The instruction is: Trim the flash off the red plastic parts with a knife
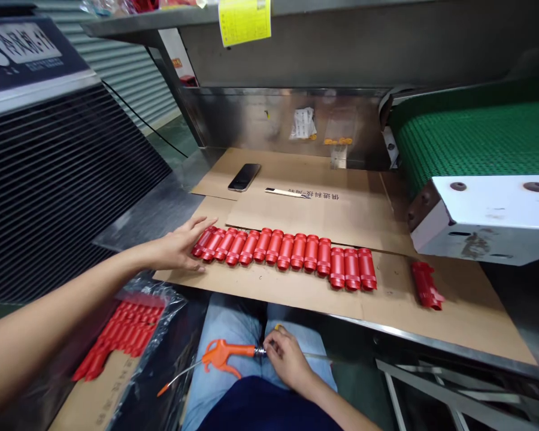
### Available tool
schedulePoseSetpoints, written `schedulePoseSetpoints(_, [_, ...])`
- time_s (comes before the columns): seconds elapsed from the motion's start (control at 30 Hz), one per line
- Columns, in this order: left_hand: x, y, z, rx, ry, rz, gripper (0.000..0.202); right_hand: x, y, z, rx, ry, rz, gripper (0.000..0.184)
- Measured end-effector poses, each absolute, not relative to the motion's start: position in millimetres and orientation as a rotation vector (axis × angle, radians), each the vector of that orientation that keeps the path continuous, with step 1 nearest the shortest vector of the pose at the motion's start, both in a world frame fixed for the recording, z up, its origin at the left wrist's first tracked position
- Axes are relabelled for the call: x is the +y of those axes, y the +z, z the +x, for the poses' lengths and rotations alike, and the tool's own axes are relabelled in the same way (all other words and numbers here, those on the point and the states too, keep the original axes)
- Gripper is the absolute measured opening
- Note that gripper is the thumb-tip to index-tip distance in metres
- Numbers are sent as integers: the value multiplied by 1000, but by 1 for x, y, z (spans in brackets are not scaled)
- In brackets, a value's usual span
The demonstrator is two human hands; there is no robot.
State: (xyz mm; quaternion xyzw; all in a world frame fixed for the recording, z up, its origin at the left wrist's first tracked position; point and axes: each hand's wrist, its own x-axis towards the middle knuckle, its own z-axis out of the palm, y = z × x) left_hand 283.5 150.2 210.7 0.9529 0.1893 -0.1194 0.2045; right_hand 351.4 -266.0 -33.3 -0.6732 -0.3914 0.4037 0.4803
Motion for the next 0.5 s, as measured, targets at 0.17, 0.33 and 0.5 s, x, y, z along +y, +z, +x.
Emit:
schedulePoseSetpoints(0.17, [155, 215, 302, 461, -373, 2664, 104, -270, -31, 353, -970, 965, -1638, 21])
schedulePoseSetpoints(0.33, [150, 218, 312, 507, -363, 2670, 99, -270, -33, 349, -958, 942, -1646, 22])
schedulePoseSetpoints(0.5, [140, 235, 312, 672, -345, 2628, 124, -266, -37, 347, -972, 920, -1637, 23])
